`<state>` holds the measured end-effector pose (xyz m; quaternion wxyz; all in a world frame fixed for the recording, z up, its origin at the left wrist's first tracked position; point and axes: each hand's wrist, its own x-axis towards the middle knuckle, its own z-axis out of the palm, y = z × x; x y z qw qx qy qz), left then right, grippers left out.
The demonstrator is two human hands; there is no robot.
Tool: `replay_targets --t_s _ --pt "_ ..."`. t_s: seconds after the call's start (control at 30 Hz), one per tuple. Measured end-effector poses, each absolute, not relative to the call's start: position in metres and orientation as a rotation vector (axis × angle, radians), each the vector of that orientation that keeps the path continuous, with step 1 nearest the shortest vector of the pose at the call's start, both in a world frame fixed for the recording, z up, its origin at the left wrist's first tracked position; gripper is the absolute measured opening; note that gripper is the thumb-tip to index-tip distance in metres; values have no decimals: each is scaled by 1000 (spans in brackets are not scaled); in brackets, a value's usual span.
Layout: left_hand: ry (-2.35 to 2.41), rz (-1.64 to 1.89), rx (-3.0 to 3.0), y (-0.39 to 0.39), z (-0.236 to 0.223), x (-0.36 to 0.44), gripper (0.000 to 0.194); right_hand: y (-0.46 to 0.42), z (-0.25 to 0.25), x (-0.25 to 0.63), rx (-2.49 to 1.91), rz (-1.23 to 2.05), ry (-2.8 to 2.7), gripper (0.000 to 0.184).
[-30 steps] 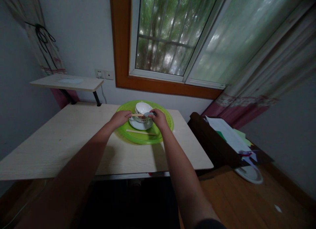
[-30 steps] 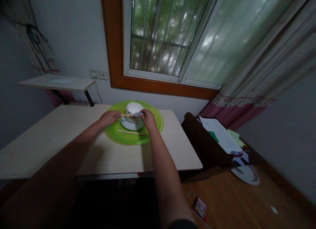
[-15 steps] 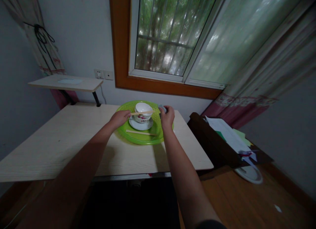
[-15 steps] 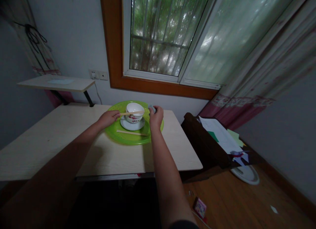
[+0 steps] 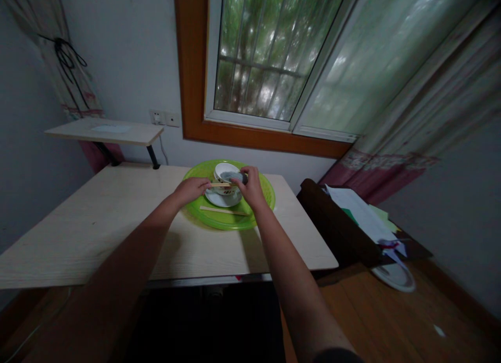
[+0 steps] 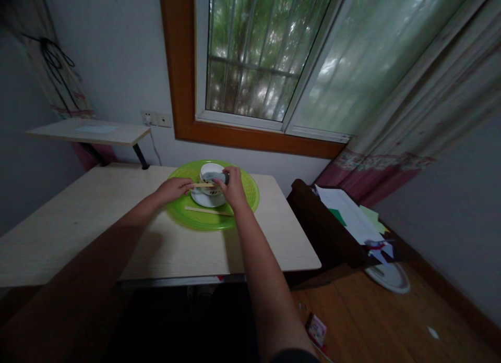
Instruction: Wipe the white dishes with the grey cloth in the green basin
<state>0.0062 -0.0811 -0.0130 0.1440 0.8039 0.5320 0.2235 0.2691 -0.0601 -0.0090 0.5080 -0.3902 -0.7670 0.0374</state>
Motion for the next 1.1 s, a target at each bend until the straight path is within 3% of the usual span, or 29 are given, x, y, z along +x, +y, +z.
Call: replay_targets --t_s 0.27,0.6,0.83,1.1 --pt "1573 723 2309 -80 -14 6 33 -61 -10 272 -1003 22 -1974 20" --pt "1634 744 2257 -79 -14 7 32 -58 -15 274 -1062 118 -1995 48" --pt "1635 709 2302 -81 -13 8 33 -61 -9 274 -1212 147 -1776 18" --pt "1581 625 2349 -84 -13 7 35 -58 -6 279 -1159 -45 -1524 27"
